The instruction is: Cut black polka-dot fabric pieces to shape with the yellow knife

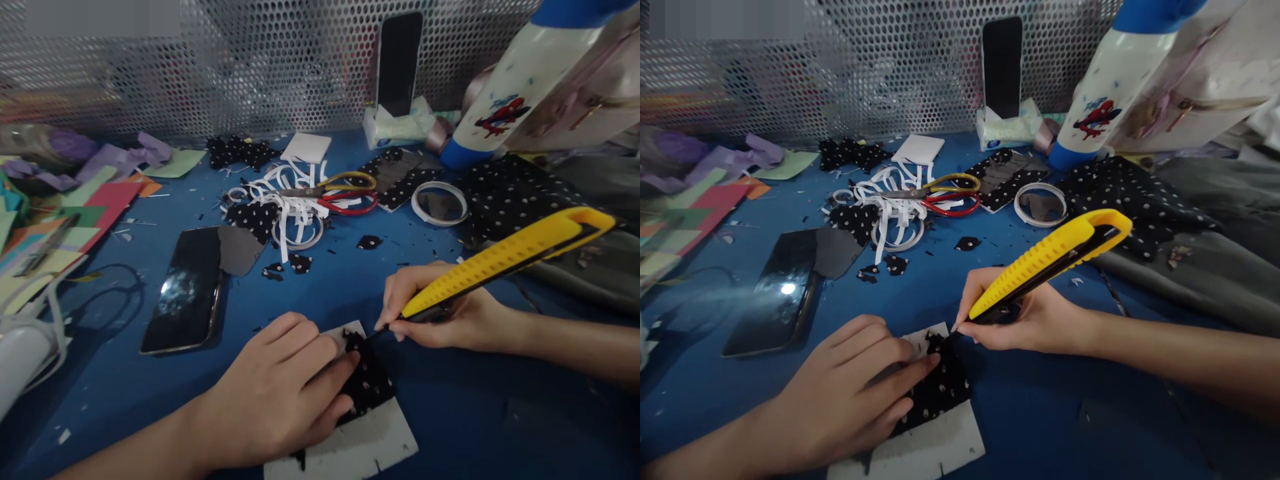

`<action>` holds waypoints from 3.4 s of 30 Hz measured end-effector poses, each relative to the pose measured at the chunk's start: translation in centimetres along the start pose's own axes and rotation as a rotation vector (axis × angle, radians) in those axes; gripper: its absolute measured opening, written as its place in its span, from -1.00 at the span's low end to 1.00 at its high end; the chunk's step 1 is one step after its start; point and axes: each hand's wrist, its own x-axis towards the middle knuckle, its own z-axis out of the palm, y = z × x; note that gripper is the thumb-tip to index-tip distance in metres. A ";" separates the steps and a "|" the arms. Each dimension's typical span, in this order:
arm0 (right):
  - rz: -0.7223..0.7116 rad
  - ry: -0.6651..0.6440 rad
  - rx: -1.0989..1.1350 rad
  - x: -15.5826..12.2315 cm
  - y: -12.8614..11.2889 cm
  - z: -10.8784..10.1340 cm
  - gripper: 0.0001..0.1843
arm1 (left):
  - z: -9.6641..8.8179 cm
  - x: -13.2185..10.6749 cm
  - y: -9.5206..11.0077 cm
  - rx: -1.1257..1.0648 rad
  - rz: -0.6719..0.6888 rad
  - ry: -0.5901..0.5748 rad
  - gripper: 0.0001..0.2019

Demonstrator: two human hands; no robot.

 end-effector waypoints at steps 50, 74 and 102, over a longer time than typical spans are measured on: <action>0.155 0.009 0.101 0.2 -0.4 1.1 -0.89 | 0.3 -0.6 -0.3 -0.064 0.028 0.023 -0.77; 0.051 -0.010 0.025 0.3 -0.2 1.0 -0.86 | 0.3 -0.4 0.0 0.005 0.059 0.048 -0.78; 0.096 -0.010 0.048 0.1 -0.6 0.7 -0.90 | 0.0 -0.2 0.1 -0.015 0.047 0.041 -0.78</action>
